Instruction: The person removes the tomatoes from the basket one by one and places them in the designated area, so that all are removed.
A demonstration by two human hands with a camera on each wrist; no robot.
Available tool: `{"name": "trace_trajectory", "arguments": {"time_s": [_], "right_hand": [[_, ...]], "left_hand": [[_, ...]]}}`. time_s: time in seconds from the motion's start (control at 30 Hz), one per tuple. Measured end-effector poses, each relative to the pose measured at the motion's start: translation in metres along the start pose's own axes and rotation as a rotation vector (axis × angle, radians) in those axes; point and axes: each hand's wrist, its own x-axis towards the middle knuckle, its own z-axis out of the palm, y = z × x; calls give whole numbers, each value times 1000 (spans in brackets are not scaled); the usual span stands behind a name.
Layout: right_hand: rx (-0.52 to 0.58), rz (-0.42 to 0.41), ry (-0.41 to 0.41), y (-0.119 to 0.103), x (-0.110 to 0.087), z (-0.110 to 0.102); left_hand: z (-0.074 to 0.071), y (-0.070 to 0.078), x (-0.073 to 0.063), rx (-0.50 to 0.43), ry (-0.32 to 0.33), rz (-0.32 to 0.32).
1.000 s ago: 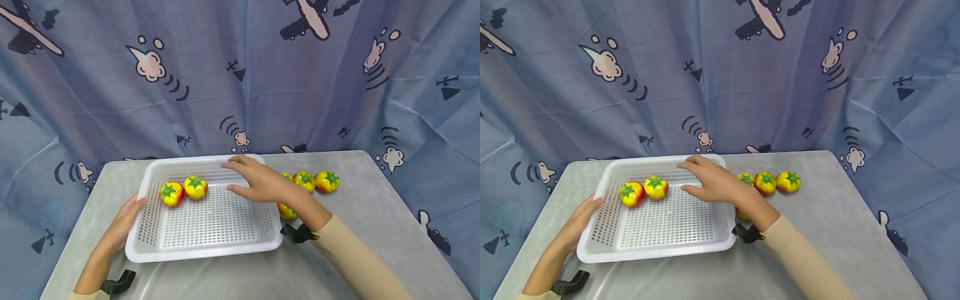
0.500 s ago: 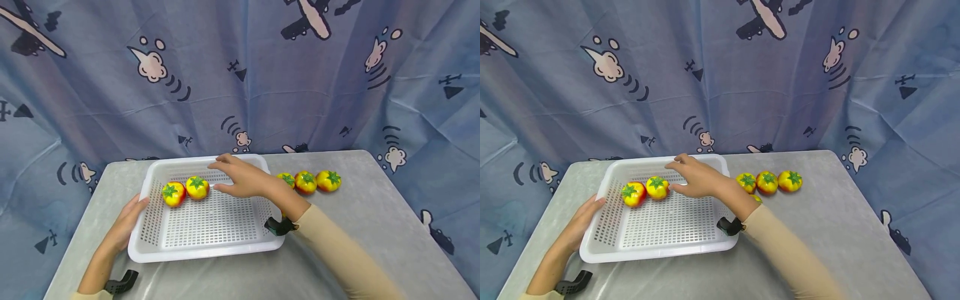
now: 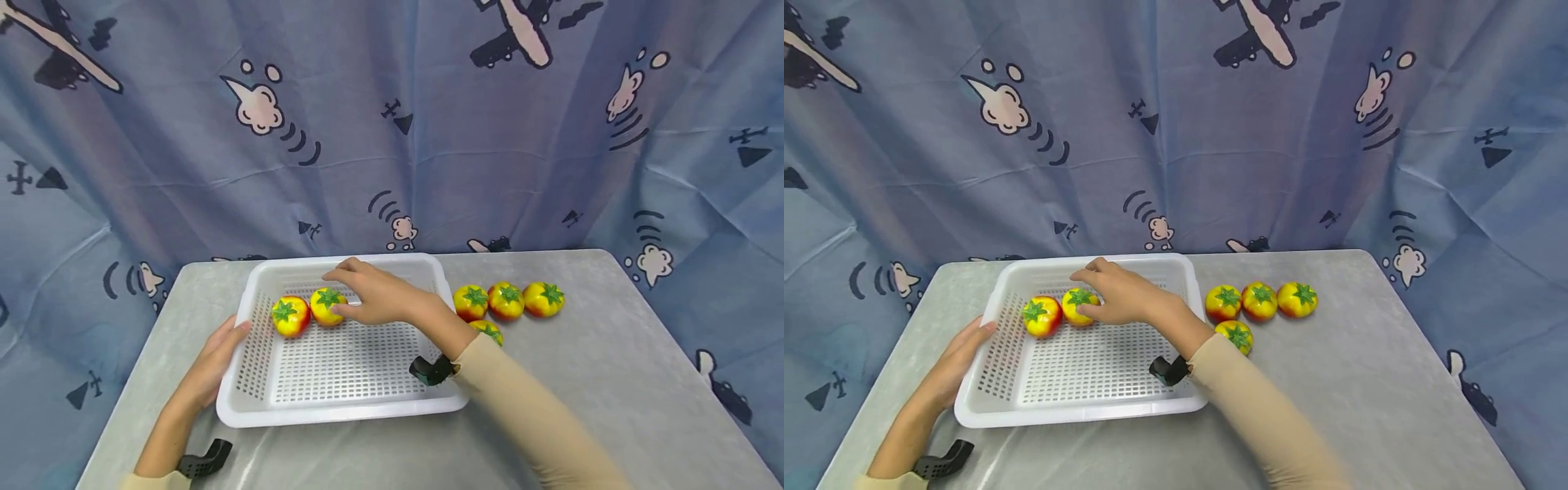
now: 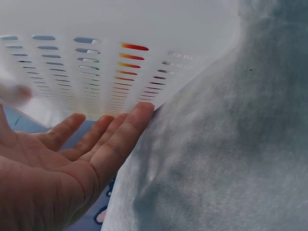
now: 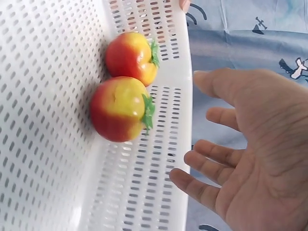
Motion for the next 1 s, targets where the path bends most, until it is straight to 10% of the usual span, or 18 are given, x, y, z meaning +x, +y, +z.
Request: {"name": "trace_trajectory", "arguments": {"time_s": [1.0], "right_hand": [[112,123,17,13,37,45]], "left_hand": [[0,0,1,7,-17,29]]}}
